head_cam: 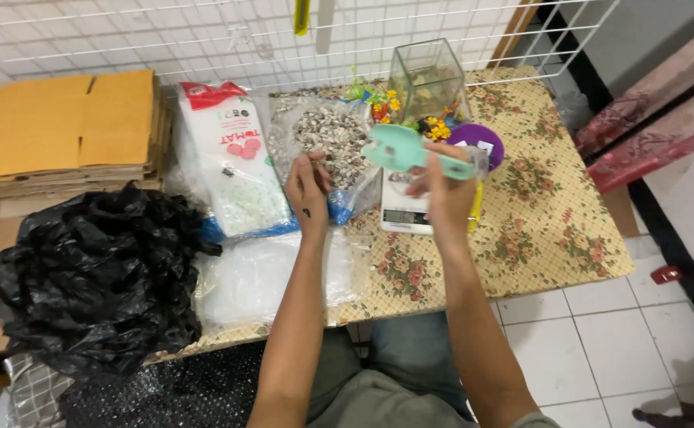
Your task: Weighing and packaging small coral stones into plastic bags using a scoop and a digital scale.
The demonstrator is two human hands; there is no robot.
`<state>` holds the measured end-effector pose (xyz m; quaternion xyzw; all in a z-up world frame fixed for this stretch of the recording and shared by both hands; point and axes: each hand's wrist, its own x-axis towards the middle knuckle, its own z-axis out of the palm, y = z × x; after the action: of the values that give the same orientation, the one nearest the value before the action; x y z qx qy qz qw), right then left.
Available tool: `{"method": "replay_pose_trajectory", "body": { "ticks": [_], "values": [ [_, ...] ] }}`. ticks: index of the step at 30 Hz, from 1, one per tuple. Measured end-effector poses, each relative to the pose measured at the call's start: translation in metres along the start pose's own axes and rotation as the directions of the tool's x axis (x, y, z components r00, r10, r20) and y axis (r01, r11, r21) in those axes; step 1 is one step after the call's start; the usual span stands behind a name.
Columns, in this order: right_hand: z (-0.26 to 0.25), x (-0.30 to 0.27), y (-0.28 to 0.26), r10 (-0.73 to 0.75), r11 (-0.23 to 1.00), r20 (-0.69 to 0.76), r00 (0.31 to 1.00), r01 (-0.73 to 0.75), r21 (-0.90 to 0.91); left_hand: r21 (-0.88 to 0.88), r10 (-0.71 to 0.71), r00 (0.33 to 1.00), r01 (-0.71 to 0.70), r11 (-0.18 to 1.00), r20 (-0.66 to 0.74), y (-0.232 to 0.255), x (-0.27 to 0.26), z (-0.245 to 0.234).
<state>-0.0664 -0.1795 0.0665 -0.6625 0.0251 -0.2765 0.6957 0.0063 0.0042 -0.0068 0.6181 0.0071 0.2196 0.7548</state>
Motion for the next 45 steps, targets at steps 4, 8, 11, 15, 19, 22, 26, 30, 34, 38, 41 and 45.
{"method": "replay_pose_trajectory", "body": {
  "ticks": [4, 8, 11, 15, 19, 22, 26, 30, 34, 38, 41, 45],
  "values": [
    [0.031, -0.001, 0.015, -0.053, 0.994, 0.243, 0.969, 0.075, -0.08, -0.039, -0.022, 0.999, 0.021, 0.999, -0.027, 0.002, -0.001, 0.0],
    [0.036, -0.001, 0.019, -0.218, 0.944, 0.281, 0.935, 0.275, -0.183, 0.021, 0.003, 1.0, -0.003, 1.0, -0.01, 0.0, -0.002, -0.002],
    [0.023, 0.0, 0.023, -0.201, 0.954, 0.222, 0.954, 0.242, -0.175, 0.035, 0.016, 1.0, -0.016, 0.999, -0.003, 0.001, -0.003, 0.0],
    [-0.013, 0.004, 0.028, -0.182, 0.968, 0.106, 0.977, 0.198, -0.156, 0.07, 0.044, 0.999, -0.046, 0.997, 0.029, 0.004, -0.005, 0.002],
    [-0.034, 0.001, -0.011, -0.126, 0.987, -0.113, 0.986, 0.113, -0.113, 0.158, 0.064, 0.995, -0.074, 0.985, 0.07, 0.003, -0.007, 0.002],
    [-0.063, 0.008, -0.013, -0.219, 0.975, -0.243, 0.945, 0.203, -0.09, 0.31, 0.123, 0.987, -0.149, 0.939, 0.104, 0.009, -0.009, 0.002],
    [-0.098, 0.012, -0.017, -0.306, 0.952, -0.397, 0.865, 0.289, -0.104, 0.453, 0.054, 0.981, -0.135, 0.881, 0.187, 0.028, -0.01, 0.011],
    [-0.121, 0.011, -0.015, -0.263, 0.965, -0.457, 0.85, 0.236, -0.117, 0.525, -0.067, 0.948, -0.113, 0.843, 0.312, 0.045, -0.012, 0.015],
    [-0.113, -0.002, -0.038, -0.152, 0.985, -0.498, 0.854, 0.089, -0.149, 0.567, -0.083, 0.917, -0.168, 0.807, 0.389, 0.049, -0.017, 0.017],
    [-0.118, -0.005, -0.023, -0.216, 0.972, -0.447, 0.868, 0.15, -0.179, 0.572, -0.097, 0.917, -0.157, 0.805, 0.388, 0.052, -0.023, 0.022],
    [-0.121, -0.007, -0.014, -0.234, 0.97, -0.408, 0.882, 0.185, -0.157, 0.509, -0.091, 0.912, -0.139, 0.849, 0.401, 0.058, -0.027, 0.025],
    [-0.099, -0.01, -0.032, -0.1, 0.995, -0.299, 0.949, 0.093, -0.036, 0.341, 0.011, 0.919, -0.157, 0.927, 0.393, 0.059, -0.03, 0.031]
  ]
}}
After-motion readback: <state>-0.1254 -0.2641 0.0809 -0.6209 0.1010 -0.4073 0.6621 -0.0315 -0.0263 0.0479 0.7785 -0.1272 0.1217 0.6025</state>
